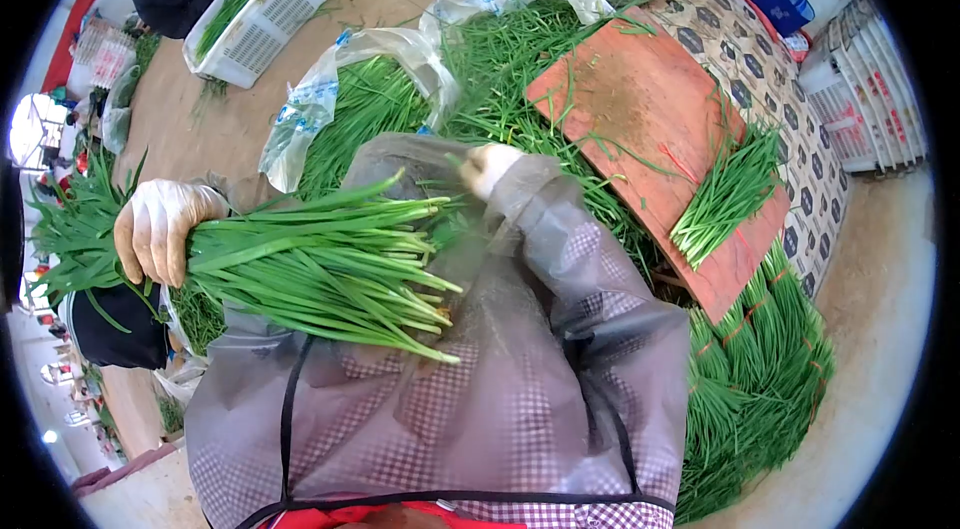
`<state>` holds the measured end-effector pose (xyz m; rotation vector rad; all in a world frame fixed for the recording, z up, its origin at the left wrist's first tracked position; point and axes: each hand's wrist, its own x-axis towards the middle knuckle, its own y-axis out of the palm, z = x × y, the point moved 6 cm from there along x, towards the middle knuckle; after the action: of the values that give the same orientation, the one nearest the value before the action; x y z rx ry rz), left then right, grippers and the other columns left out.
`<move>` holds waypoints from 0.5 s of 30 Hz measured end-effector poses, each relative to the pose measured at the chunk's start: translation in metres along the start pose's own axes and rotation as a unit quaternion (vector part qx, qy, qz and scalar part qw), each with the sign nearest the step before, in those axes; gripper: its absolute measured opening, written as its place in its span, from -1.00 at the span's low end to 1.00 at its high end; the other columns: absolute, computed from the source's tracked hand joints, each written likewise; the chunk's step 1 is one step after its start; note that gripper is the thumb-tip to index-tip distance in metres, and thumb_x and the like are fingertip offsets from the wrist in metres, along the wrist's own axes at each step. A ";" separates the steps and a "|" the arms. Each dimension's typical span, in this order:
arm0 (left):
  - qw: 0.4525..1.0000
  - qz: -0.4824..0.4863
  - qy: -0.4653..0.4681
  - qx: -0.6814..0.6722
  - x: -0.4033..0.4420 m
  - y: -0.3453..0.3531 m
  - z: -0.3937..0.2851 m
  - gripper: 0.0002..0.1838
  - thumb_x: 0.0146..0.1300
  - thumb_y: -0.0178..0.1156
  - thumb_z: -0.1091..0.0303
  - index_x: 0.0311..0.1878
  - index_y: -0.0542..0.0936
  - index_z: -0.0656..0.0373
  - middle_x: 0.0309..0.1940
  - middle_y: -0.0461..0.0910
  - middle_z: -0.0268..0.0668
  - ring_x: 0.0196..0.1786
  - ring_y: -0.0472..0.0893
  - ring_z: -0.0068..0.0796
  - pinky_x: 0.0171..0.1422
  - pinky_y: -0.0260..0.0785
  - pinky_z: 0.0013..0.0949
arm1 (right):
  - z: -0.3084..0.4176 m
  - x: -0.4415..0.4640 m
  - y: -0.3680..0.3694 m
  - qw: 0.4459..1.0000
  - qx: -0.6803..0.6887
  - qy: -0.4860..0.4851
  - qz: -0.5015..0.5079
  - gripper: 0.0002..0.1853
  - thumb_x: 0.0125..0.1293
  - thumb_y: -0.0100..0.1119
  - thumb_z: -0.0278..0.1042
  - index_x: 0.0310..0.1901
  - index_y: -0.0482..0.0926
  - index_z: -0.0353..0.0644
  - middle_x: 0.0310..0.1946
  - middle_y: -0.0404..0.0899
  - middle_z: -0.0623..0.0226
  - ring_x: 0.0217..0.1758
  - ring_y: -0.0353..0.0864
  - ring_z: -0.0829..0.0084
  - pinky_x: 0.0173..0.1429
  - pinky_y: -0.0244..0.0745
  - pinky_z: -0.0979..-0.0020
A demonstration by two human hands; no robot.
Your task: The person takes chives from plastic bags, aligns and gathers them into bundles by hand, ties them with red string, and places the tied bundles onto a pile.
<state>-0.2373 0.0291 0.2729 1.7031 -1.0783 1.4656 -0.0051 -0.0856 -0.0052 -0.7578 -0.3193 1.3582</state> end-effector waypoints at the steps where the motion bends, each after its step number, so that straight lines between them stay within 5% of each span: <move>1: 1.000 -0.017 0.000 0.016 -0.004 -0.004 -0.005 -0.90 0.13 0.13 0.55 -0.36 0.57 0.42 -0.54 0.59 0.00 -0.49 0.62 -0.22 -0.29 0.60 -0.20 | -0.012 0.001 0.003 0.996 0.010 -0.090 -0.002 -0.81 0.29 0.12 -0.27 -0.22 0.67 -0.16 -0.29 0.67 0.32 -0.34 0.61 0.43 -0.16 0.52 0.38; 2: 0.999 -0.032 0.000 0.032 -0.008 -0.006 -0.010 -0.90 0.12 0.14 0.54 -0.37 0.57 0.40 -0.54 0.60 -0.02 -0.49 0.63 -0.24 -0.28 0.61 -0.22 | -0.001 -0.007 -0.002 0.996 0.010 -0.087 -0.003 -0.81 0.29 0.12 -0.27 -0.22 0.67 -0.16 -0.29 0.67 0.32 -0.34 0.61 0.43 -0.16 0.52 0.38; 3: 0.994 -0.072 0.009 0.077 -0.018 -0.008 -0.018 -0.90 0.13 0.16 0.51 -0.37 0.57 0.36 -0.53 0.62 -0.06 -0.47 0.64 -0.28 -0.26 0.61 -0.26 | 0.019 -0.022 -0.002 0.956 0.276 -0.050 0.084 -0.76 0.31 0.13 -0.24 -0.06 0.62 -0.10 -0.22 0.66 0.35 -0.24 0.61 0.40 -0.11 0.50 0.40; 4: 0.994 -0.085 -0.021 0.067 -0.023 -0.016 -0.023 -0.94 0.10 0.15 0.61 -0.37 0.59 0.36 -0.50 0.65 -0.04 -0.45 0.67 -0.29 -0.24 0.63 -0.30 | 0.039 -0.035 0.003 0.839 0.520 -0.010 0.163 -0.66 0.32 0.15 -0.21 0.10 0.57 -0.05 -0.15 0.64 0.38 -0.14 0.61 0.37 -0.06 0.49 0.42; 5: 0.993 -0.098 -0.033 0.062 -0.029 -0.025 -0.030 -0.97 0.09 0.18 0.60 -0.38 0.58 0.33 -0.52 0.64 -0.08 -0.45 0.66 -0.31 -0.25 0.62 -0.35 | 0.046 -0.043 0.012 0.827 0.516 0.023 0.223 -0.58 0.34 0.15 -0.26 0.20 0.48 -0.12 -0.01 0.58 0.40 -0.08 0.57 0.47 -0.04 0.47 0.44; 7: 0.991 -0.110 -0.046 0.056 -0.045 -0.034 -0.028 -0.97 0.08 0.20 0.59 -0.39 0.58 0.29 -0.53 0.64 -0.11 -0.46 0.66 -0.32 -0.25 0.61 -0.39 | 0.031 -0.037 0.023 0.838 0.501 0.014 0.217 -0.70 0.27 0.22 -0.29 -0.01 0.59 -0.23 -0.35 0.59 0.44 -0.42 0.45 0.65 -0.36 0.32 0.57; 9: 0.949 -0.267 0.082 0.149 -0.073 -0.049 -0.037 -0.88 0.07 0.23 0.52 -0.30 0.52 0.24 -0.54 0.60 -0.23 -0.43 0.63 -0.40 -0.17 0.56 -0.47 | 0.013 -0.034 0.016 0.817 0.543 0.020 0.192 -0.86 0.26 0.22 -0.33 -0.25 0.64 -0.22 -0.69 0.39 0.55 -0.66 0.25 0.70 -0.57 0.08 0.59; 10: 0.948 -0.267 0.081 0.153 -0.082 -0.046 -0.037 -0.88 0.07 0.23 0.52 -0.30 0.52 0.24 -0.54 0.60 -0.23 -0.43 0.63 -0.40 -0.17 0.56 -0.47 | 0.000 -0.029 0.011 0.843 0.513 0.041 0.155 -0.81 0.31 0.18 -0.24 -0.27 0.63 -0.20 -0.71 0.39 0.53 -0.66 0.29 0.68 -0.58 0.13 0.59; 12: 0.891 -0.410 0.087 0.174 -0.111 -0.056 -0.041 -0.76 0.06 0.24 0.44 -0.19 0.46 0.22 -0.49 0.52 -0.35 -0.36 0.54 -0.51 0.00 0.43 -0.48 | -0.024 -0.018 0.009 0.828 0.558 0.009 0.048 -0.71 0.33 0.17 -0.09 -0.23 0.62 -0.18 -0.68 0.45 0.49 -0.65 0.36 0.65 -0.58 0.24 0.58; 13: 0.892 -0.408 0.087 0.172 -0.121 -0.055 -0.044 -0.76 0.06 0.24 0.44 -0.19 0.46 0.22 -0.49 0.52 -0.35 -0.36 0.54 -0.51 0.00 0.43 -0.48 | -0.034 -0.015 0.008 0.837 0.543 -0.033 0.058 -0.67 0.36 0.13 -0.02 -0.13 0.58 -0.14 -0.50 0.57 0.41 -0.49 0.52 0.57 -0.56 0.35 0.56; 14: 0.872 -0.448 0.079 0.181 -0.136 -0.057 -0.052 -0.74 0.10 0.17 0.44 -0.13 0.43 0.22 -0.45 0.47 -0.39 -0.32 0.50 -0.51 0.06 0.35 -0.43 | -0.005 -0.025 -0.003 0.863 0.499 0.064 0.045 -0.62 0.36 0.14 -0.07 0.08 0.51 -0.12 -0.18 0.61 0.33 -0.21 0.59 0.50 -0.35 0.49 0.52; 15: 0.849 -0.487 0.071 0.191 -0.148 -0.061 -0.061 -0.72 0.13 0.10 0.44 -0.06 0.39 0.22 -0.42 0.42 -0.42 -0.28 0.45 -0.51 0.12 0.27 -0.38 | 0.002 -0.027 0.009 0.853 0.517 -0.009 0.070 -0.57 0.34 0.17 -0.11 0.17 0.45 -0.12 -0.08 0.58 0.33 -0.12 0.56 0.49 -0.22 0.50 0.49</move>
<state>-0.2173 0.1359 0.1407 1.9077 0.2386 1.0944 -0.0188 -0.1104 -0.0045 0.1495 0.4633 1.4244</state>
